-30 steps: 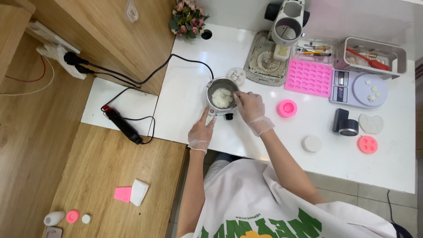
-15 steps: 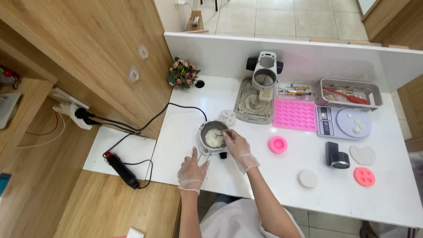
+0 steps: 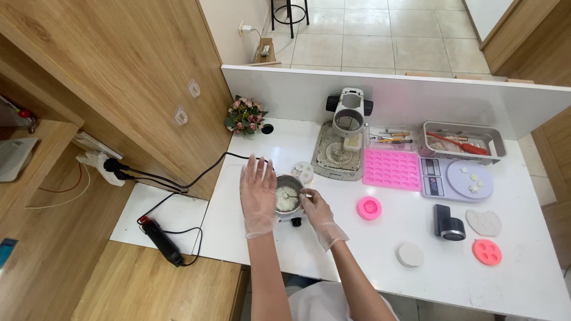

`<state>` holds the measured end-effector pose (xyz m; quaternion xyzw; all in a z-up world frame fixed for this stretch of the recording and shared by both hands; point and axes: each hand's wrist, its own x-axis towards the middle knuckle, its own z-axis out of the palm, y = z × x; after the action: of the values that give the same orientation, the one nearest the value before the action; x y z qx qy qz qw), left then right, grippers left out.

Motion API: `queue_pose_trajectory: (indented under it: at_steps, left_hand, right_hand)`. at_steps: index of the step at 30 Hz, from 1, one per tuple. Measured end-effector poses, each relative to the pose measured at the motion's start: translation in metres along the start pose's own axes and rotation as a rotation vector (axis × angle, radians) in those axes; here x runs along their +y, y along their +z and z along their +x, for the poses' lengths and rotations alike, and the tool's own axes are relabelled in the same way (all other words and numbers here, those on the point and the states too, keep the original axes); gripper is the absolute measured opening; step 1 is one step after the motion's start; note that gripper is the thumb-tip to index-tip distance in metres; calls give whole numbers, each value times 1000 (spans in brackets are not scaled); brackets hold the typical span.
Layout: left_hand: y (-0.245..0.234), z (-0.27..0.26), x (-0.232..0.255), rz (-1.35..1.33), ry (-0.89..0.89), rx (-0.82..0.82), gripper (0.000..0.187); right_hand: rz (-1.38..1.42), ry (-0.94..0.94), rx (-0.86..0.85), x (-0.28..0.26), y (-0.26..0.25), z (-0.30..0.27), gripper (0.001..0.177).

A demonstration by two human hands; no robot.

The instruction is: Melting wax chunks in a small pot on a heating plate and using a heat gun to assist.

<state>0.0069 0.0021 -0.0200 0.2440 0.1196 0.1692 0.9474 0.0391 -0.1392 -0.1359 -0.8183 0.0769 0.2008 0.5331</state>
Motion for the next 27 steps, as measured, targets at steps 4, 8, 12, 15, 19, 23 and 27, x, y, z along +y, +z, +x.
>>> queue_pose_trajectory:
  at_steps: [4, 8, 12, 15, 19, 23, 27]
  left_hand:
    - [-30, -21, -19, -690, -193, 77, 49]
    - [-54, -19, -29, -818, -253, 130, 38]
    - [-55, -18, -24, -858, -249, 128, 40]
    - [-60, -20, -22, -865, -263, 100, 41]
    - [-76, -15, -20, -828, -276, 95, 35]
    - [-91, -7, -20, -834, -299, -69, 35]
    - [-76, -13, -7, -795, -302, -98, 32]
  right_hand:
    - [47, -13, 26, 24, 1, 21, 43]
    - [171, -34, 51, 27, -5, 19, 43]
    - [264, -74, 63, 25, -10, 18, 41]
    - [297, -83, 61, 13, -16, 2, 40]
    - [330, -94, 58, 20, -13, 9, 41]
    - [225, -76, 39, 26, -13, 17, 42]
    - [59, -55, -1, 32, -15, 30, 42]
